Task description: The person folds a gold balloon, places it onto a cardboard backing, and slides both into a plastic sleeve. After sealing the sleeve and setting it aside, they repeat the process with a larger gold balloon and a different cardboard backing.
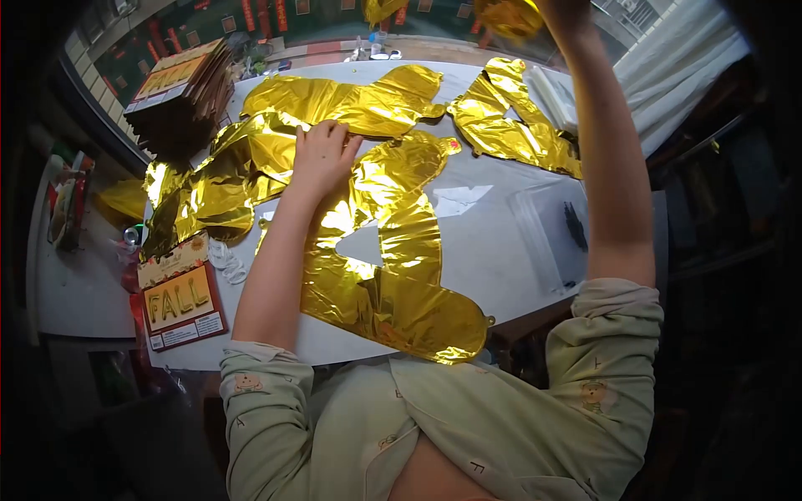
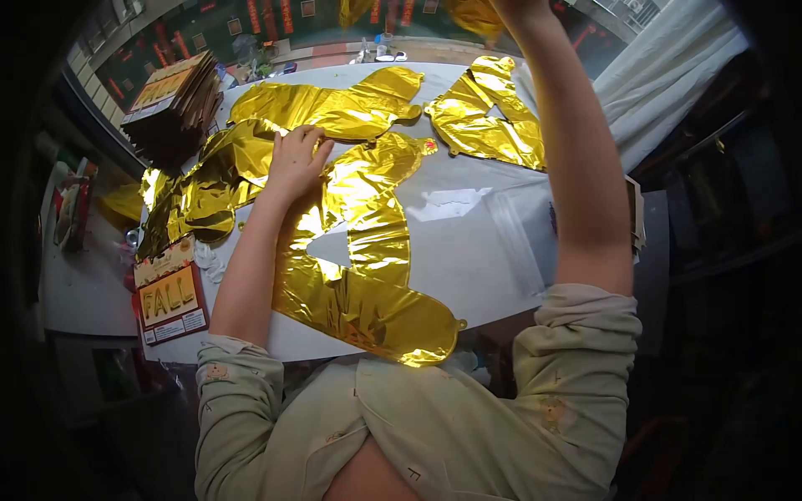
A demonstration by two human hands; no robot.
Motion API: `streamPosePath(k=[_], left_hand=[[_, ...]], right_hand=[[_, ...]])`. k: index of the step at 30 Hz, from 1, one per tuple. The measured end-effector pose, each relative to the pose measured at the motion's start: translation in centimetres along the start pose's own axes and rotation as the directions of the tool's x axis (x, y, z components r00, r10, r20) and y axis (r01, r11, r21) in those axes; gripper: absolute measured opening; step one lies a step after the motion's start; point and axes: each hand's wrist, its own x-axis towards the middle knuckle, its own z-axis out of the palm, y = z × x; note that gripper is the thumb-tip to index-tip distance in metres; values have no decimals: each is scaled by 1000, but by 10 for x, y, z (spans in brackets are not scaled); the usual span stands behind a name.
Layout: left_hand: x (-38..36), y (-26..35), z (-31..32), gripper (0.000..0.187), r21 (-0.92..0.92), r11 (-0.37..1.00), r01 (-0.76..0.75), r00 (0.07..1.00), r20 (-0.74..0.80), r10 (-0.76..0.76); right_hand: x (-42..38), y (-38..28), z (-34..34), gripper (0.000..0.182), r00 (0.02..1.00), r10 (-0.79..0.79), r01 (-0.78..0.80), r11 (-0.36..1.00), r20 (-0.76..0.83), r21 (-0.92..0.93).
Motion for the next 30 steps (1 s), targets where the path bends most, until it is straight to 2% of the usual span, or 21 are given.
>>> streamPosePath(k=[1,3,4,7,9,10,11,12,13,14,15,16,18,20,21,22,23,24,25,26,30], left_hand=[[7,-7,2,62,-2,1000,25,999,46,-25],[11,-9,-10,78,-81,996,-49,994,-106,40],[17,-9,-22,102,-39,996,-78,985,-158,71],[15,35,-98,133,-277,909,-311,916,-343,209],[7,55,-128,145,-264,881,-392,864,-436,253],[2,65,-142,148,-211,880,-426,825,-490,282],[-2,74,-156,138,-198,836,-512,768,-541,343],[-3,72,-167,120,-105,834,-542,765,-474,437],[-4,70,-177,102,-15,820,-572,757,-396,521],[-9,75,-181,64,-110,788,-605,761,-372,532],[-10,75,-185,55,-299,733,-610,792,-251,557],[-11,75,-189,47,-479,665,-573,795,-129,593],[-22,80,-200,36,-760,596,-259,860,99,500],[-32,78,-212,38,-831,553,62,872,315,376],[-40,64,-214,42,-823,561,87,873,333,355],[-46,52,-215,46,-816,567,113,874,353,334],[-45,50,-221,52,-817,548,178,810,438,390],[-51,31,-217,51,-803,548,235,810,474,346],[-60,9,-211,51,-786,546,291,807,508,301],[-64,3,-211,44,-686,598,414,766,617,177],[-85,-18,-179,37,-529,720,449,734,678,41]], right_hand=[[8,-20,-21,12,992,-108,109,994,62,-8],[16,-69,-59,14,945,-263,268,963,192,4],[16,-86,-74,15,915,-310,316,949,256,20],[10,-146,-114,14,848,-207,195,978,487,75],[-1,-144,-96,15,842,-537,519,776,-55,359],[11,-164,-120,15,842,-537,519,777,-55,357],[34,-201,-162,15,894,-241,119,940,377,318],[46,-220,-187,15,692,107,-256,961,714,105],[45,-217,-191,15,693,107,-256,961,713,105],[42,-212,-196,23,740,108,-258,957,664,133],[39,-205,-203,31,784,109,-258,953,611,161],[35,-197,-209,38,825,111,-255,948,555,190],[22,-170,-221,46,863,111,-249,942,492,224],[-7,-120,-223,40,826,269,-472,811,496,346],[-20,-108,-219,38,791,341,-567,718,507,402],[-30,-113,-212,36,681,340,-719,476,648,506],[-54,-92,-208,53,557,336,-808,430,760,402],[-77,-87,-198,48,447,369,-881,343,815,327],[-92,-85,-198,49,183,387,-971,213,904,106],[-125,-86,-186,51,115,382,-990,118,917,75],[-236,-110,-148,48,-45,323,-998,35,945,-60]])
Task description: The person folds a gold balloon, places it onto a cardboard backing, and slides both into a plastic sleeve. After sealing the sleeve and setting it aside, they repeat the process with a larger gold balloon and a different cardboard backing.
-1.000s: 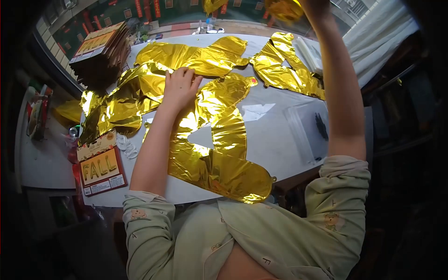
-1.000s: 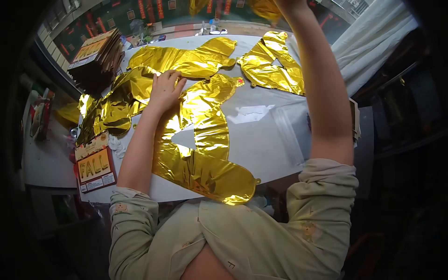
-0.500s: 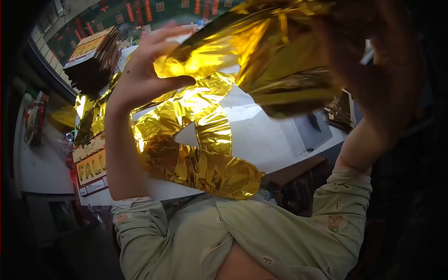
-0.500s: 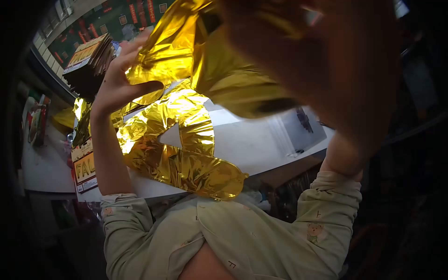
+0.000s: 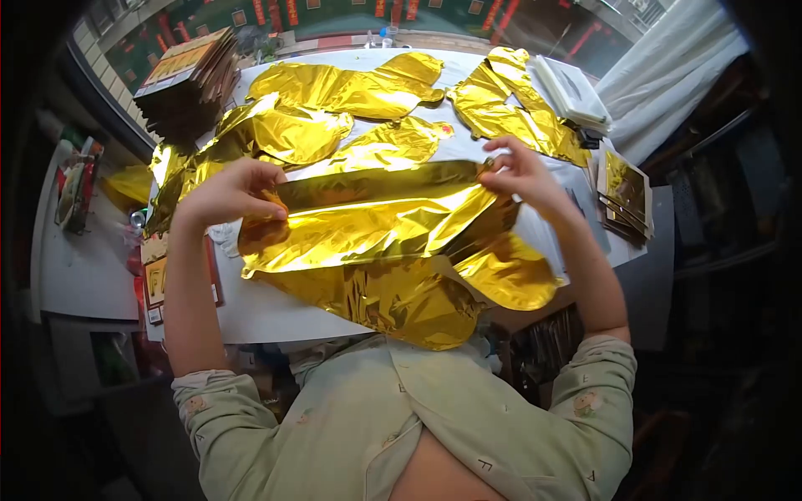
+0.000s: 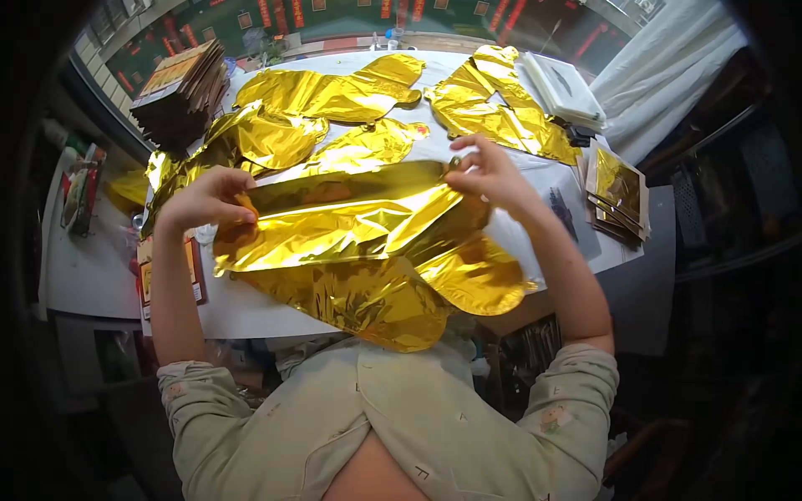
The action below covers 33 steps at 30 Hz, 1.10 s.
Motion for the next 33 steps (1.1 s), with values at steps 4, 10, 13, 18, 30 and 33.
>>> streamPosePath(k=[4,10,13,18,30,33], left_hand=[[8,-31,10,41,350,929,123,988,-128,-83],[-12,-36,43,53,549,828,117,917,-380,123],[-26,-28,65,58,688,724,59,821,-445,357],[-50,-11,127,58,592,805,-42,950,-225,215],[-32,-16,213,67,750,637,-179,908,-123,401],[-39,-14,207,67,717,678,-159,929,-123,348]], right_hand=[[7,40,35,45,997,-30,27,999,-74,-41],[-4,19,56,42,966,-165,32,841,-198,-541],[-3,9,73,46,860,-507,352,493,66,-796],[32,9,123,61,727,-596,624,367,340,-690],[43,21,104,63,763,-440,641,417,474,-645],[23,17,110,64,777,-422,624,415,467,-662]])
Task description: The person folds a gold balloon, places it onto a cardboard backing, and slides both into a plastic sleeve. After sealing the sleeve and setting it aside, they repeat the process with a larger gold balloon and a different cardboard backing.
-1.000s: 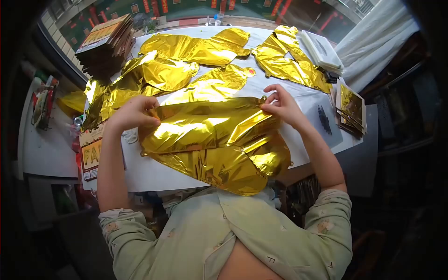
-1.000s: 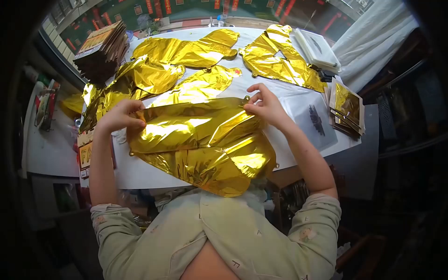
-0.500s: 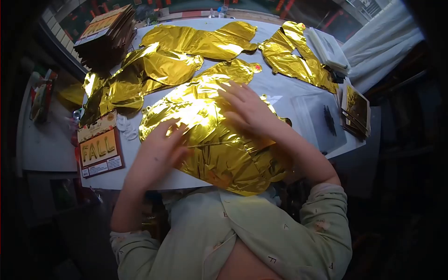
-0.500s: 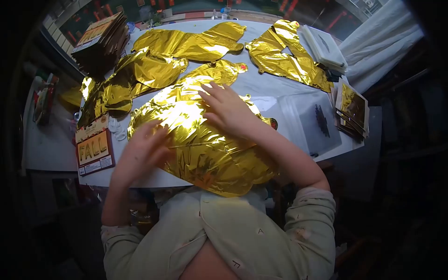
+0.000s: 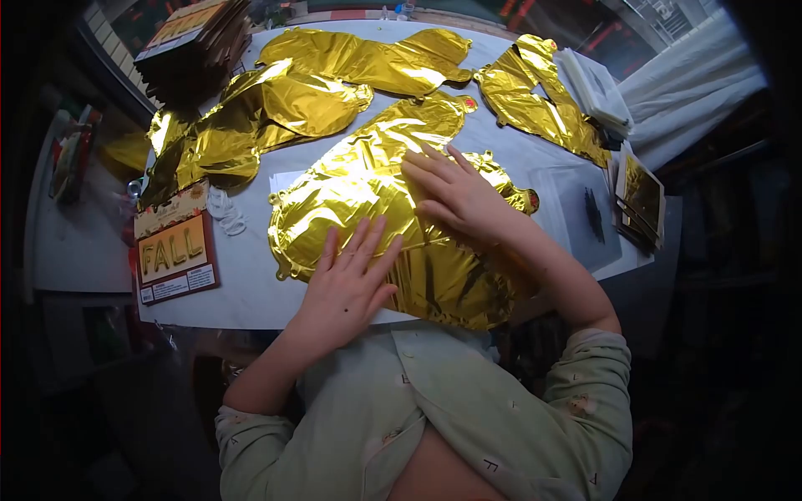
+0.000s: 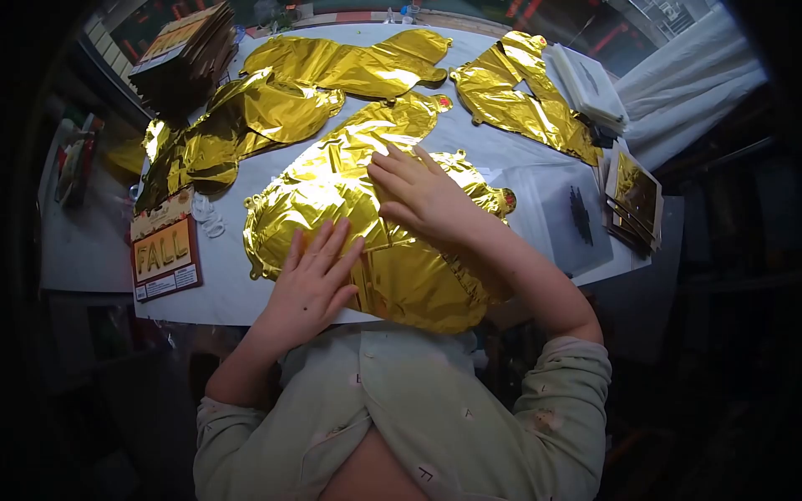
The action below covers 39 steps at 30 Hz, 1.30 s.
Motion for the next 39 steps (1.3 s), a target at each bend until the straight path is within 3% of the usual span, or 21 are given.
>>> streamPosePath(k=[12,16,23,39], left_hand=[[-38,-24,-11,70,24,974,226,974,-8,-225],[-42,-28,-11,69,11,973,231,973,-14,-231],[-45,-32,-12,68,26,975,221,975,-36,-220],[-43,-35,-14,70,-11,973,232,973,-5,-232]], right_hand=[[-15,-19,3,72,997,59,-60,998,44,21],[-40,-30,-12,77,987,133,-127,990,90,-68],[-88,-35,-10,79,956,284,-280,958,69,-57],[-85,-32,-19,78,958,287,-283,955,32,-88]])
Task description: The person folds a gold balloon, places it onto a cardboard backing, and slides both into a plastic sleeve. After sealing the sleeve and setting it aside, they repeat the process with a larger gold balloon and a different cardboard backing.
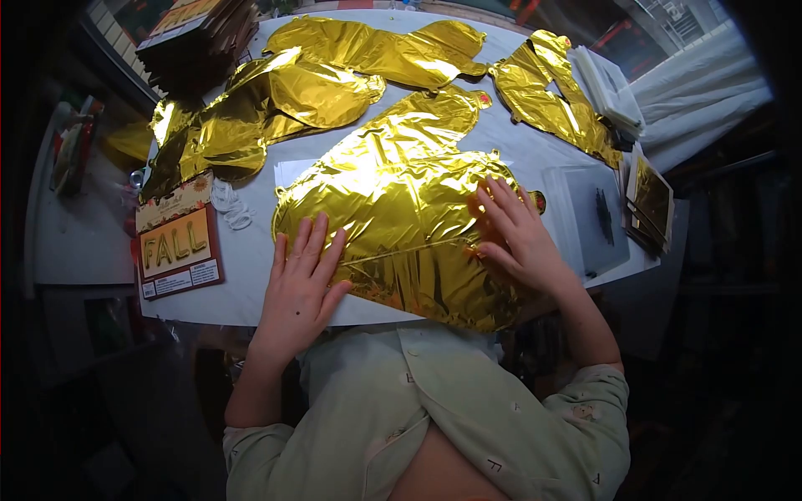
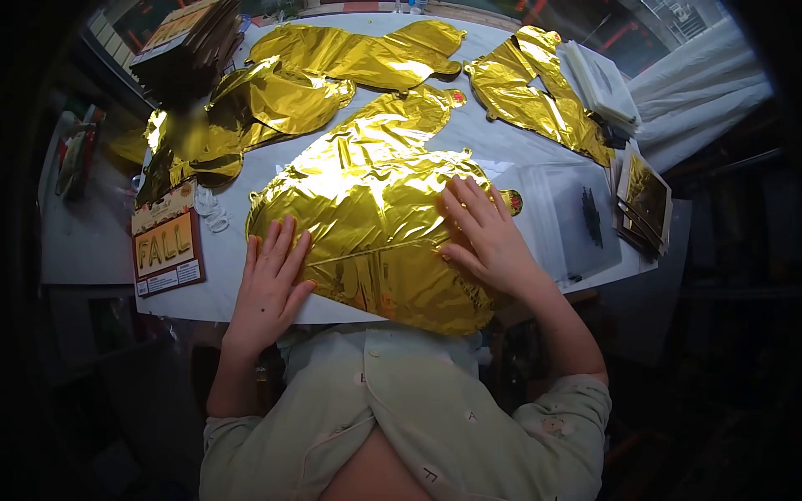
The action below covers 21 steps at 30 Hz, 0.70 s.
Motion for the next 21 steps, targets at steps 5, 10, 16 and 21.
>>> streamPosePath(k=[5,10,16,21], left_hand=[[1,2,-6,73,-5,1000,-8,1000,-25,8],[7,-9,-37,72,149,989,11,992,-126,8],[16,-80,-76,55,327,928,178,962,-256,-95],[16,-115,-106,42,256,922,291,944,-234,-233]], right_hand=[[91,-31,-20,42,907,-308,360,920,-286,152],[239,-90,25,35,836,-431,499,855,-341,141],[300,-165,58,36,835,-546,549,835,-67,44],[310,-176,50,19,820,-572,571,814,22,-108]])
